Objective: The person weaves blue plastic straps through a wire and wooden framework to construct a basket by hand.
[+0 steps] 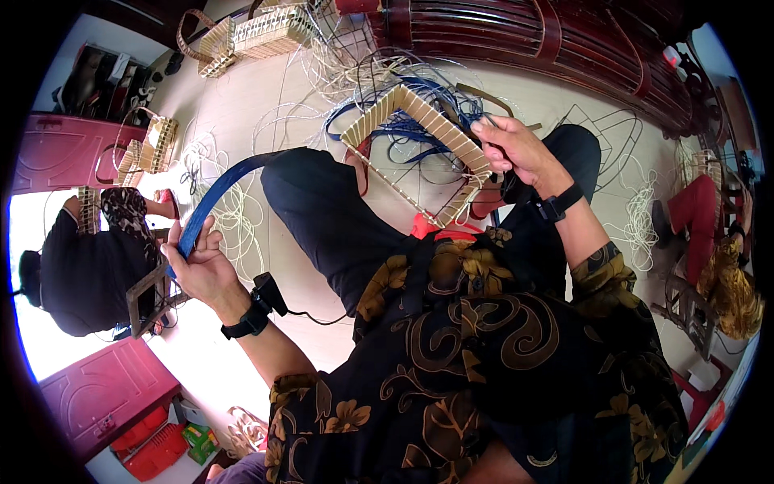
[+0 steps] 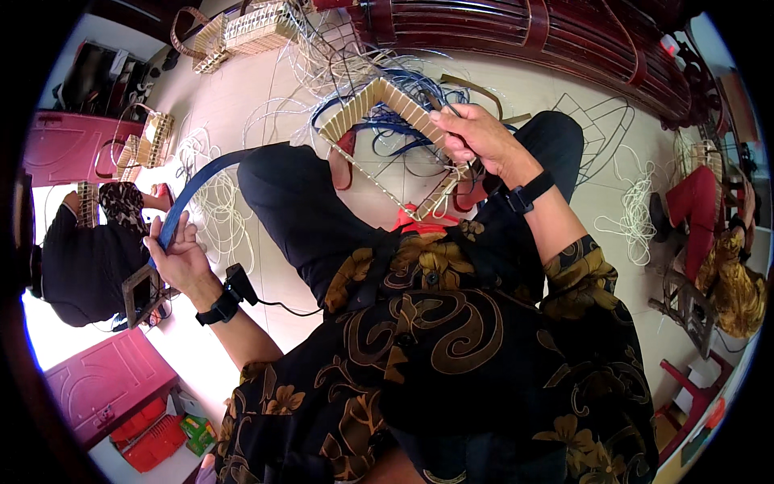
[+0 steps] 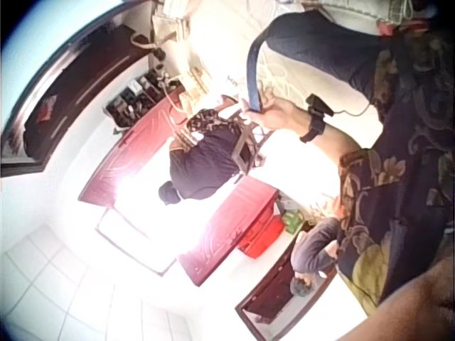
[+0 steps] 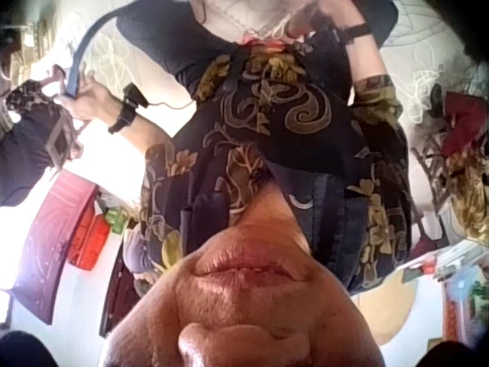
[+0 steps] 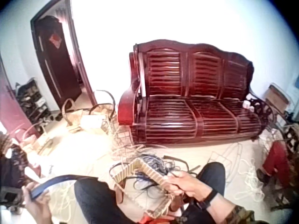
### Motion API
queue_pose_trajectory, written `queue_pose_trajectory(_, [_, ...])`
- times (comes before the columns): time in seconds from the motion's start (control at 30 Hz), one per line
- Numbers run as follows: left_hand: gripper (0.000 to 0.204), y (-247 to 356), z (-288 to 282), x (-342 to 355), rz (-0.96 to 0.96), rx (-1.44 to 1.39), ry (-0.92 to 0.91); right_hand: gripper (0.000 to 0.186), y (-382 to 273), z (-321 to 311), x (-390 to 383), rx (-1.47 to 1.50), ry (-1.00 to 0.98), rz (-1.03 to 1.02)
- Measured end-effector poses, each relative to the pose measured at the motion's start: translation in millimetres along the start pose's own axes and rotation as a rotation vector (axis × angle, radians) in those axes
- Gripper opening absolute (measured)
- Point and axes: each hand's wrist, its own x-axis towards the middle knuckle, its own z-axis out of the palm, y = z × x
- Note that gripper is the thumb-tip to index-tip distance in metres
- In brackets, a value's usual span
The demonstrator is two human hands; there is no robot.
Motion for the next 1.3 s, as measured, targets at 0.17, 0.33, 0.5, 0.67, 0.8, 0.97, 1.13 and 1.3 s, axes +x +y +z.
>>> queue_pose_trajectory(0.17, [0.048,5,-12,-10,0.015,0.010,0.045,0.028,4,-5,38,-0.126,-0.126,0.038])
queue_pose_trajectory(0.33, [0.048,0,-20,-10,-0.005,0.001,0.083,0.029,15,-5,74,-0.121,-0.229,0.068])
queue_pose_trajectory(0.5, [0.048,2,-34,-7,-0.012,-0.014,0.032,0.030,42,4,113,0.017,-0.296,0.120])
queue_pose_trajectory(0.67, [0.045,-3,-20,-1,-0.022,0.010,0.089,0.026,79,-5,151,0.099,-0.259,0.162])
queue_pose_trajectory(0.8, [0.044,-1,-11,-3,-0.019,0.031,0.098,0.023,83,-5,161,0.147,-0.110,0.140])
queue_pose_trajectory(0.97, [0.046,-21,7,3,-0.063,-0.004,0.007,0.027,72,-29,144,0.167,0.140,-0.021])
queue_pose_trajectory(1.13, [0.046,-31,39,1,-0.105,-0.049,-0.082,0.029,60,-11,132,0.100,0.300,-0.147])
queue_pose_trajectory(1.3, [0.048,-34,89,-9,-0.121,-0.056,-0.254,0.028,80,18,135,-0.142,0.357,-0.162])
